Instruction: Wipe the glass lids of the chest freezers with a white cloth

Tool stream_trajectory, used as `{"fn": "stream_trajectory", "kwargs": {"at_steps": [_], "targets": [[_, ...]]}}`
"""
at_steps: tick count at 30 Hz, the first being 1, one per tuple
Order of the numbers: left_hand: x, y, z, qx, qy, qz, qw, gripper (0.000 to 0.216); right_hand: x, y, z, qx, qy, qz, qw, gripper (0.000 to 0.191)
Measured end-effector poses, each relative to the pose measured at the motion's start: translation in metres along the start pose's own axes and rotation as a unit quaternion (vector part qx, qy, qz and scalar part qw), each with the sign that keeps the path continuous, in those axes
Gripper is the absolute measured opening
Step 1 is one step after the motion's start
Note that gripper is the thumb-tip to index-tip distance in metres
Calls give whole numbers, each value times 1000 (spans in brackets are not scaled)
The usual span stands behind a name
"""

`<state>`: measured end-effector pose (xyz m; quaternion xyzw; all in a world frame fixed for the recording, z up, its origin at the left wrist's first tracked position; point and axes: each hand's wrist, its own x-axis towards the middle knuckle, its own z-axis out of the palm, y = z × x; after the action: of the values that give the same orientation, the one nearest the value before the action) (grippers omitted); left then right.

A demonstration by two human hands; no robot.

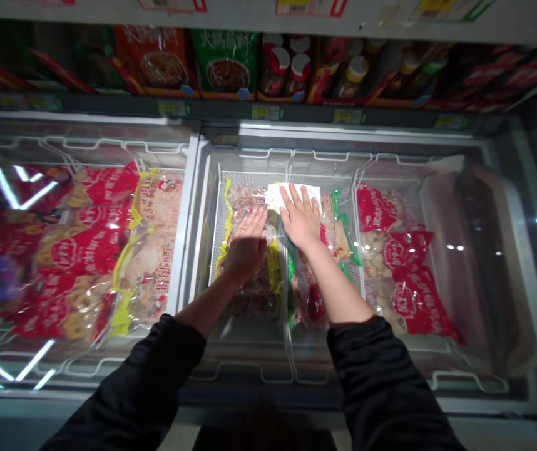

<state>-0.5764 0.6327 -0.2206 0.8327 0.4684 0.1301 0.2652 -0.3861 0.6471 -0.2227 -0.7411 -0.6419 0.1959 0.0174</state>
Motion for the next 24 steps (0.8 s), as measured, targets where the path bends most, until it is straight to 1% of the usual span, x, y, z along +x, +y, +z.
{"fn": "stream_trajectory", "kwargs": {"at_steps": [2,3,4,5,7,9,10,13,14,16,18,21,22,24], "targets": [[-2,-3,-3,0,8,-6,1000,60,-4,5,-3,16,-3,-32,999,63],[-2,-3,-6,2,12,-11,1000,59,-8,9,-4,27,15,-37,999,64],[-3,-3,-9,5,13,-12,1000,59,-14,13,-3,35,44,-27,998,65],[-2,-1,-11,6,10,-2,1000,59,-19,17,-1,41,82,-1,996,67],[5,8,-13,3,-15,53,998,59,-31,23,6,44,155,74,984,70],[20,22,-10,3,-47,111,993,60,-38,26,14,44,189,119,974,72],[31,30,-6,9,-60,128,990,60,-39,26,17,46,190,123,973,73],[70,47,9,43,-86,100,990,59,-37,24,20,58,168,107,978,74],[82,47,13,54,-100,98,989,60,-36,23,20,61,161,102,980,75],[97,39,16,70,-121,101,985,59,-34,20,17,57,152,97,982,75],[96,23,13,80,-121,94,985,58,-35,15,13,46,142,84,985,74],[71,2,4,89,-71,37,993,60,-39,8,8,25,130,52,990,70],[61,-1,3,89,-64,30,994,61,-40,6,7,20,125,42,991,70],[48,-1,4,87,-69,43,993,62,-42,3,5,10,112,27,993,71]]}}
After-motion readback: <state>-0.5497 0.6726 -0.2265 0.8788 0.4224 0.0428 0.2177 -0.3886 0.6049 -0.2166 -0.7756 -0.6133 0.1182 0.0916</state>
